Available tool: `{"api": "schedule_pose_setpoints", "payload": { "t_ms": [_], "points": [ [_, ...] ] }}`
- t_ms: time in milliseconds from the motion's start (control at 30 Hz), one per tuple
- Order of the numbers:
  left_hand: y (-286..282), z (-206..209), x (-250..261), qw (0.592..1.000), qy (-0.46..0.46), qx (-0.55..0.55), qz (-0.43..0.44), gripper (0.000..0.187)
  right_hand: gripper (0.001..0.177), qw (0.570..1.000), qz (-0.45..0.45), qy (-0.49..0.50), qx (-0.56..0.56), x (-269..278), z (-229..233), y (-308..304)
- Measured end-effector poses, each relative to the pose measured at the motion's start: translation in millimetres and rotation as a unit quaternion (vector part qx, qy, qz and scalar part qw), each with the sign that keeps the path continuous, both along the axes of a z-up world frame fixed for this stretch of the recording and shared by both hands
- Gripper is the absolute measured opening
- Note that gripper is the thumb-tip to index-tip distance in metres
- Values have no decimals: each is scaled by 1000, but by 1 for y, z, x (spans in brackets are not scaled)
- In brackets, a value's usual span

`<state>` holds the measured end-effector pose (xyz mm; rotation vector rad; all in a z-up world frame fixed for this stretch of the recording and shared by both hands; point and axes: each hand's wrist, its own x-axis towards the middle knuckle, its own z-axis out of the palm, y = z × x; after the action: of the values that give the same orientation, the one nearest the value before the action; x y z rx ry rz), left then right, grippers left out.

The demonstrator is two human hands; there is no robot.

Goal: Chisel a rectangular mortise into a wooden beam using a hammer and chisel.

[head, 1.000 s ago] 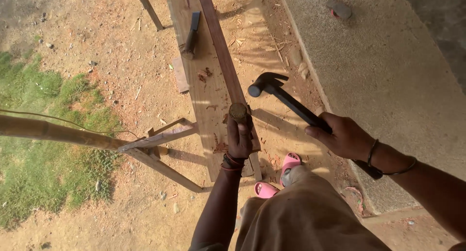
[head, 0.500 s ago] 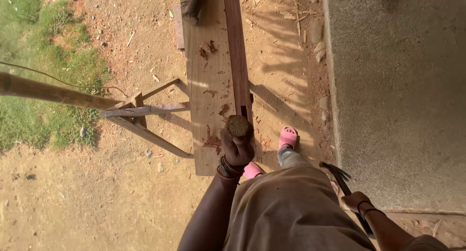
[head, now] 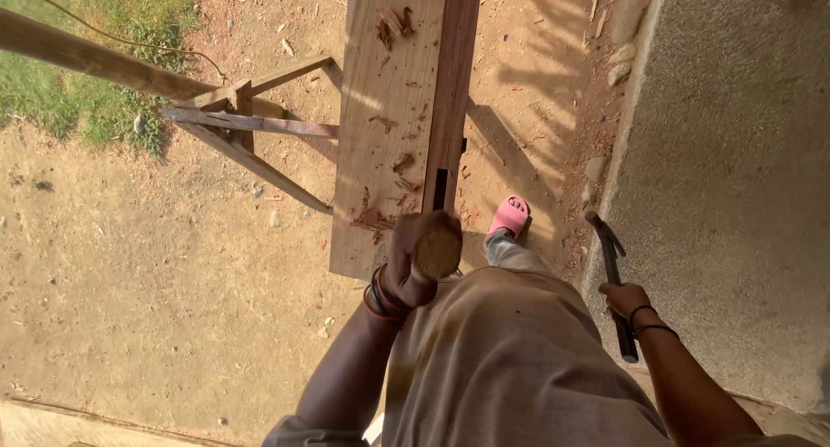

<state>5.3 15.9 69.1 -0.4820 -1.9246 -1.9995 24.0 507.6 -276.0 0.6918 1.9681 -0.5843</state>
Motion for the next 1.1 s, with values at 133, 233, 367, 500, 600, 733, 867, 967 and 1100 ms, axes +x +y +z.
{"api": "schedule_pose_setpoints", "payload": {
  "t_ms": [133, 233, 367, 500, 600, 733, 867, 967, 1100],
  "points": [
    [10, -10, 30, 976, -68, 167, 119, 38, 35, 1000, -14, 11, -3, -44, 42, -47],
    [4, 15, 21, 959, -40, 260, 109, 47, 38, 994, 51, 86, -39, -69, 59, -72],
    [4, 21, 33, 980, -79, 127, 130, 35, 35, 987, 133, 86, -19, -55, 63, -76],
    [6, 5, 41, 976, -71, 153, 137, 38, 37, 985, 169, 40, 0, -31, 61, -66],
    [8, -16, 43, 976, -76, 148, 142, 38, 41, 987, 163, -14, 9, -6, 31, -36],
    [9, -17, 37, 978, -47, 149, 139, 46, 43, 972, 227, -21, 54, 14, 2, 7],
    [10, -19, 38, 983, -13, 135, 121, 56, 46, 968, 236, -48, 73, 7, 15, 10],
    [12, -21, 36, 988, -9, 106, 108, 40, 44, 977, 201, -38, 62, -7, 28, -1],
    [15, -25, 41, 993, -19, 61, 103, 27, 38, 982, 182, 16, 51, -36, 58, -38]
  ]
}}
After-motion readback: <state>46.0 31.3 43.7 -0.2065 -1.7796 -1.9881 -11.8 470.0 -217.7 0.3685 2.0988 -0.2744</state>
